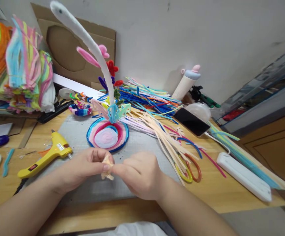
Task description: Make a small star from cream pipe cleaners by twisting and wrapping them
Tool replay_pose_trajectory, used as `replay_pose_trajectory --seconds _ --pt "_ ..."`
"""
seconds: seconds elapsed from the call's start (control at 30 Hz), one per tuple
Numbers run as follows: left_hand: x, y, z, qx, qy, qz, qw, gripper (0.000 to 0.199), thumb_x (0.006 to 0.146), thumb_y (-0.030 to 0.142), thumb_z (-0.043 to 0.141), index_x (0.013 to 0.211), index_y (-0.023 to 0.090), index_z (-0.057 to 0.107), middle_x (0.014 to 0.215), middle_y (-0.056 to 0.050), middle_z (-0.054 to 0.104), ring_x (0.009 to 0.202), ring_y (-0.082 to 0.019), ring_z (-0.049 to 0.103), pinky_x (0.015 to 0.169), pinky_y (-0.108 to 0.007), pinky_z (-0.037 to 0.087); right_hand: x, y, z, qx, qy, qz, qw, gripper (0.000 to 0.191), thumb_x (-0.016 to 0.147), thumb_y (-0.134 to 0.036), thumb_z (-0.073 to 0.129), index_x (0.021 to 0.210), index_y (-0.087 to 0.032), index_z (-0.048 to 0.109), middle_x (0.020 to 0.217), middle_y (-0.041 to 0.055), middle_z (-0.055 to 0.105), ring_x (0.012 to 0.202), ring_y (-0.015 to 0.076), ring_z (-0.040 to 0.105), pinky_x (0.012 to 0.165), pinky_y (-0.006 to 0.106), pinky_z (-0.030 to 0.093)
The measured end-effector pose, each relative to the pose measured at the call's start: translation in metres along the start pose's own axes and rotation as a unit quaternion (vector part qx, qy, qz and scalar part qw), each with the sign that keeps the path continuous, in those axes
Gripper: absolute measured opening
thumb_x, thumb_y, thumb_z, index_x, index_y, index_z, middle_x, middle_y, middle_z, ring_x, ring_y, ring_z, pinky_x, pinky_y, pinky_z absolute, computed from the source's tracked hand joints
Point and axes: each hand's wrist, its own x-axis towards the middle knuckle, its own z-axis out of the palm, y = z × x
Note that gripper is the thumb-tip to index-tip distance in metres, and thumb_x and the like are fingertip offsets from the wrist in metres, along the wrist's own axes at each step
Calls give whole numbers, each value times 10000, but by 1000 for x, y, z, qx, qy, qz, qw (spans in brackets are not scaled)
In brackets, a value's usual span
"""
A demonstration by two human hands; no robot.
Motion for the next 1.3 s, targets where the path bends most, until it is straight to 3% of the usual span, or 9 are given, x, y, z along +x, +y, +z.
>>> replay_pose_trajectory --seconds 0.23,0.5,0.63,0.73,0.83,0.97,1.07,1.17,1.3 --pt "0 -1 3 -27 32 -10 999 127 688 221 661 628 125 603 578 2 607 526 -83 466 538 -201 345 3 -2 -3 -52 -16 -30 998 188 865 -136 429 986 -163 570 530 -17 489 491 134 380 490 289 221" --pt "1 -7 3 -140 -8 -57 988 158 677 253 681 654 117 605 577 4 583 511 -72 469 492 -176 347 5 0 -9 -65 -11 -66 996 179 880 -147 430 933 -144 601 504 -12 492 487 132 362 488 295 195" --pt "0 -2 4 -41 16 -28 999 164 678 250 677 637 119 587 574 12 576 519 -70 456 515 -179 351 5 1 -6 -32 4 -38 999 182 870 -135 441 939 -154 609 515 -13 509 478 124 393 485 280 222" --pt "-2 1 3 35 31 -10 999 163 683 245 675 627 131 573 565 40 527 546 -76 457 572 -199 389 7 0 -2 94 -12 52 994 167 850 -103 460 899 -152 612 594 3 587 526 109 493 510 246 318" --pt "-4 2 0 68 13 -1 998 139 697 237 668 638 140 589 601 30 563 582 -94 497 611 -227 413 11 -2 2 265 -44 202 942 121 832 -113 503 855 -153 615 733 27 655 641 105 579 580 211 415" --pt "-5 2 -3 42 -12 3 999 124 690 229 689 652 138 613 664 -2 627 629 -119 560 636 -246 434 15 -6 7 457 -27 385 802 22 767 -176 595 772 -162 579 640 -24 573 519 71 486 485 183 373" --pt "-3 2 -3 -4 3 11 1000 128 659 205 723 645 134 617 662 4 626 628 -109 567 638 -235 443 16 -6 12 530 3 440 725 145 708 -254 671 734 -161 563 580 -49 513 450 48 378 430 176 290" --pt "1 0 -2 -30 37 24 999 137 655 195 734 639 128 615 639 8 625 600 -91 552 607 -206 424 18 -5 15 569 27 457 683 175 691 -291 688 744 -161 584 592 -45 530 447 47 375 430 181 279" --pt "5 -6 -1 -49 71 61 994 152 682 206 719 644 130 593 653 -4 645 617 -100 560 625 -217 420 19 -6 17 552 68 472 684 180 675 -302 699 734 -157 611 599 -26 570 494 70 444 473 198 323"
